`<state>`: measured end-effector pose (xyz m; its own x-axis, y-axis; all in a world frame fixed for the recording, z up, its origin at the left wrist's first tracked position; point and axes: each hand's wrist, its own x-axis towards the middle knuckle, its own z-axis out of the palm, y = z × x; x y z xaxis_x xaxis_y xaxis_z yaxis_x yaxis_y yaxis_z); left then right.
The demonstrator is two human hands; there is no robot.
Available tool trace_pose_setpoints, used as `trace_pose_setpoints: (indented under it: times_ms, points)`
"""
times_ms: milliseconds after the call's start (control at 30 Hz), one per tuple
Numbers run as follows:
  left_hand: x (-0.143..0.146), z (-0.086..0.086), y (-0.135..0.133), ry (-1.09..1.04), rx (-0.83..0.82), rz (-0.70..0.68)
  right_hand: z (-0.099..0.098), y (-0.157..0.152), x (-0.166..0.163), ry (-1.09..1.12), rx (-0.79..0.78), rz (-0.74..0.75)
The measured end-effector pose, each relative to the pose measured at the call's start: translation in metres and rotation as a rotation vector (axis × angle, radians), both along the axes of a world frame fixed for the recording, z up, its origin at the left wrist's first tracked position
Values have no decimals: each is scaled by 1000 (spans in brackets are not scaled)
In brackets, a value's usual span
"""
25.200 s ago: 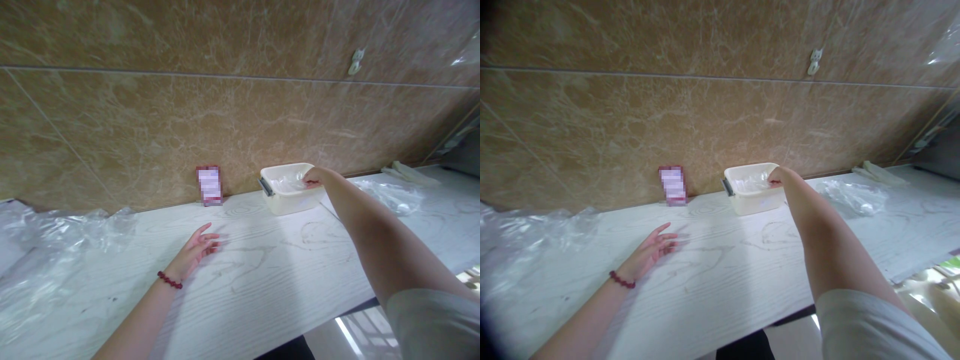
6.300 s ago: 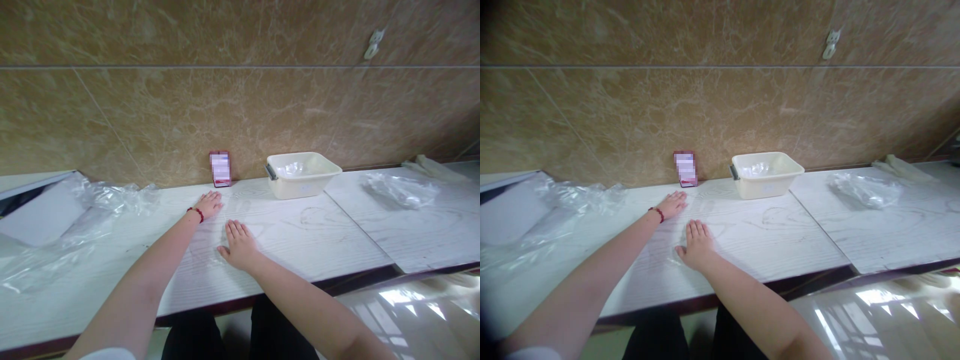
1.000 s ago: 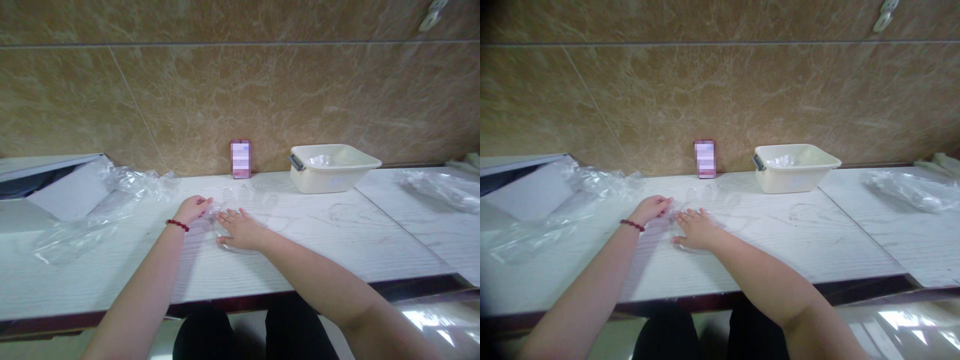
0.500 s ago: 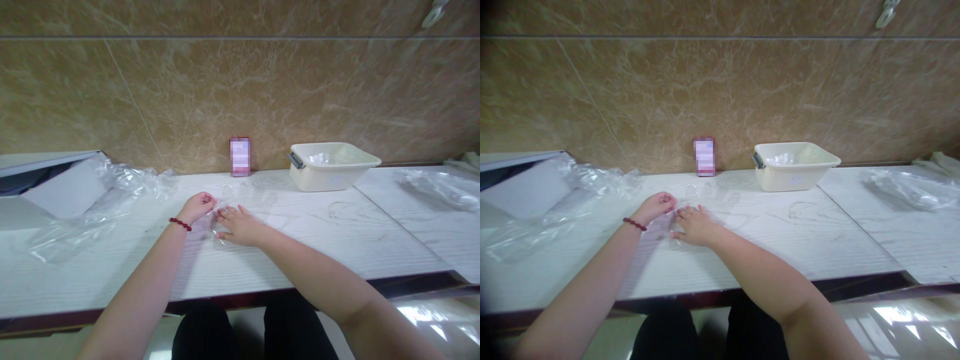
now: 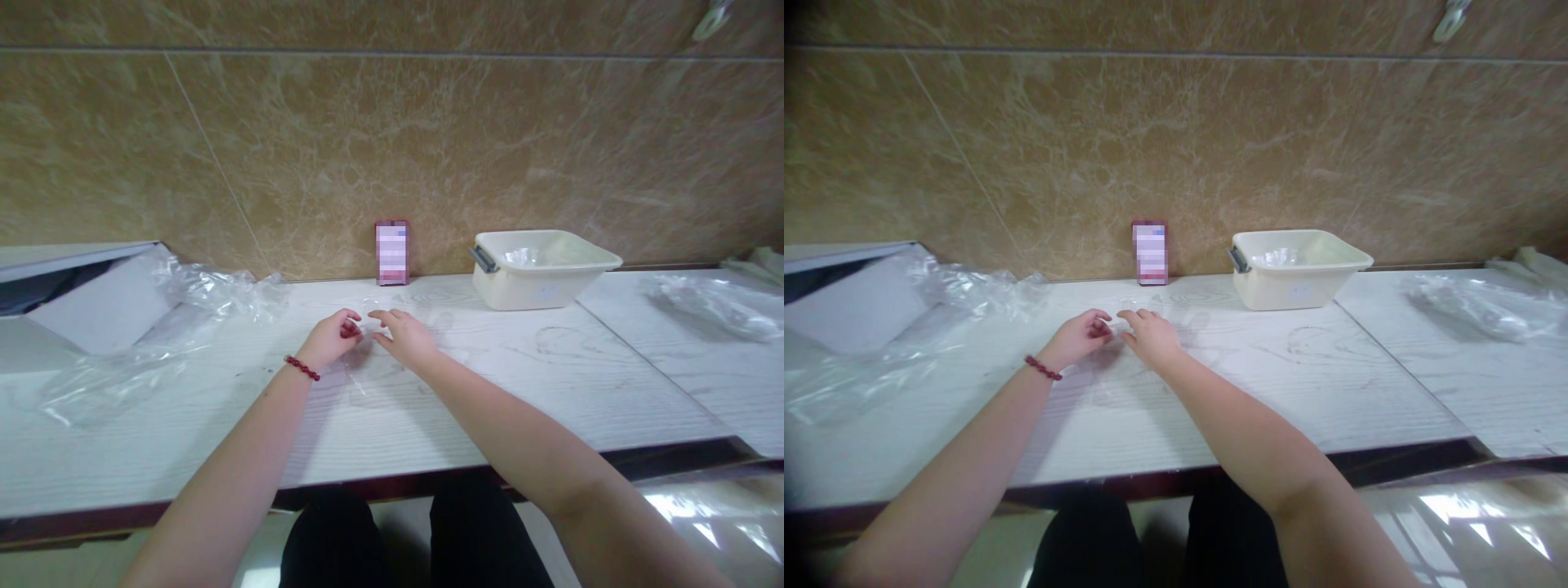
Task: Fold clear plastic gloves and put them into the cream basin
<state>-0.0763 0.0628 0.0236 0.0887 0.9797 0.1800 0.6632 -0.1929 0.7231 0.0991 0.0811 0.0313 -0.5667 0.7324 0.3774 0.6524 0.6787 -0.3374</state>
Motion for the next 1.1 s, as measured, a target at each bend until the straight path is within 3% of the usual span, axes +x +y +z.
trace_pose_setpoints:
  times_ms: [267,433,567,800,1100]
  points:
    - [5,1,-3,-6,16,-62,2,3,0,-46,4,27]
    - [-6,7,-4,167,90,-217,4,7,5,-129,16,66]
    - [-21,5,1,305,174,-196,10,12,12,-178,33,70]
    - [-25,-2,5,330,31,-210,11,15,18,-277,-1,141]
    - [-32,-7,11,464,44,-206,4,22,17,-316,-40,173]
